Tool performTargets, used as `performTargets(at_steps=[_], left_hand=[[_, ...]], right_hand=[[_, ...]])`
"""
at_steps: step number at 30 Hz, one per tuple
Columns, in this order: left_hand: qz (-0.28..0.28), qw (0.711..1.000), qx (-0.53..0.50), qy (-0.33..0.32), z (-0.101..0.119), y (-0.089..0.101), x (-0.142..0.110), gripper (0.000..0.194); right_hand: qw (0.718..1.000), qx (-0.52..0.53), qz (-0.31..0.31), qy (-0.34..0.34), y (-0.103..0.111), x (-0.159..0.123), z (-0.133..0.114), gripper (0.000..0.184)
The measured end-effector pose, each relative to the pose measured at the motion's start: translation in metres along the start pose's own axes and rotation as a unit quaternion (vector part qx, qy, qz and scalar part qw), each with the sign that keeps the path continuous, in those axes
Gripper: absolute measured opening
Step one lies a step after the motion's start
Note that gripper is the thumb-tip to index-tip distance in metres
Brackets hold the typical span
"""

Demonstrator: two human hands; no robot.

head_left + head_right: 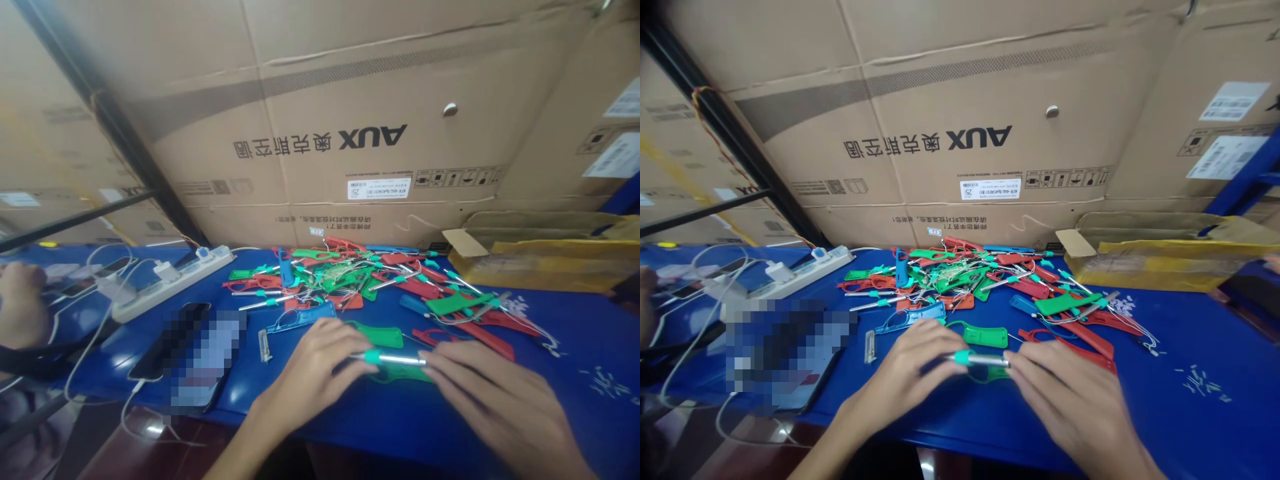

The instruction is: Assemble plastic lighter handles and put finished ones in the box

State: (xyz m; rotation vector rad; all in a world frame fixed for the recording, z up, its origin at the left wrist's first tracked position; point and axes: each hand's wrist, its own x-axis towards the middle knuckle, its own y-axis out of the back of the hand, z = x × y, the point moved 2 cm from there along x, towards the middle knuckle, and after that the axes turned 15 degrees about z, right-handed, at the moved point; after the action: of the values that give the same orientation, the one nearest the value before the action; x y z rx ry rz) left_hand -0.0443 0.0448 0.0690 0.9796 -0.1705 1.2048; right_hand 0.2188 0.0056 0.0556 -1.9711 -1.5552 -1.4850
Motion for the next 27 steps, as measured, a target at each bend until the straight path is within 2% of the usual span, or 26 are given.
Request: performTargets(at_steps=[3, 6, 10, 11, 14, 16, 18, 21, 23, 27], left_hand=[[-0.088, 0.996, 0.003, 0.035, 0.004, 0.002, -0.021, 0.015], [-0.12, 0.991, 0.028, 0.059, -0.001, 0.004, -0.038, 0.02], [-0.08, 0.992, 0.053, 0.077, -0.001, 0.0, -0.044, 0.052], [-0.078, 0.993, 0.038, 0.085, 0.001, -0.003, -0.043, 0.051], [-0.049, 0.993, -0.023, 0.109, 0.006, -0.015, -0.037, 0.029], [-0.038, 0.993, -0.028, 0.107, 0.004, -0.019, -0.034, 0.022], [-0.025, 0.995, -0.007, 0.096, -0.001, -0.019, -0.034, 0.023], [0.002, 0.997, 0.031, 0.077, -0.012, -0.013, -0.035, 0.029], [0.012, 0.997, 0.034, 0.07, -0.018, -0.01, -0.035, 0.031], [0.039, 0.995, 0.002, 0.094, -0.025, -0.008, -0.034, 0.03]], right_hand=[[0.997, -0.039, 0.008, 0.063, -0.011, -0.015, -0.008, 0.019], [0.997, -0.054, -0.009, 0.057, -0.024, -0.02, -0.016, 0.017], [0.998, -0.049, -0.023, 0.021, -0.036, -0.021, -0.024, 0.02], [0.998, -0.053, -0.023, 0.016, -0.039, -0.022, -0.026, 0.02], [0.997, -0.065, -0.028, 0.008, -0.043, -0.028, -0.025, 0.019], [0.997, -0.071, -0.029, 0.007, -0.042, -0.033, -0.02, 0.019], [0.995, -0.096, -0.012, -0.005, -0.035, -0.037, -0.013, 0.03], [0.985, -0.157, 0.026, -0.06, -0.023, -0.041, -0.001, 0.052], [0.98, -0.182, 0.026, -0.081, -0.021, -0.043, 0.006, 0.052], [0.977, -0.206, -0.011, -0.059, -0.029, -0.044, 0.012, 0.048]])
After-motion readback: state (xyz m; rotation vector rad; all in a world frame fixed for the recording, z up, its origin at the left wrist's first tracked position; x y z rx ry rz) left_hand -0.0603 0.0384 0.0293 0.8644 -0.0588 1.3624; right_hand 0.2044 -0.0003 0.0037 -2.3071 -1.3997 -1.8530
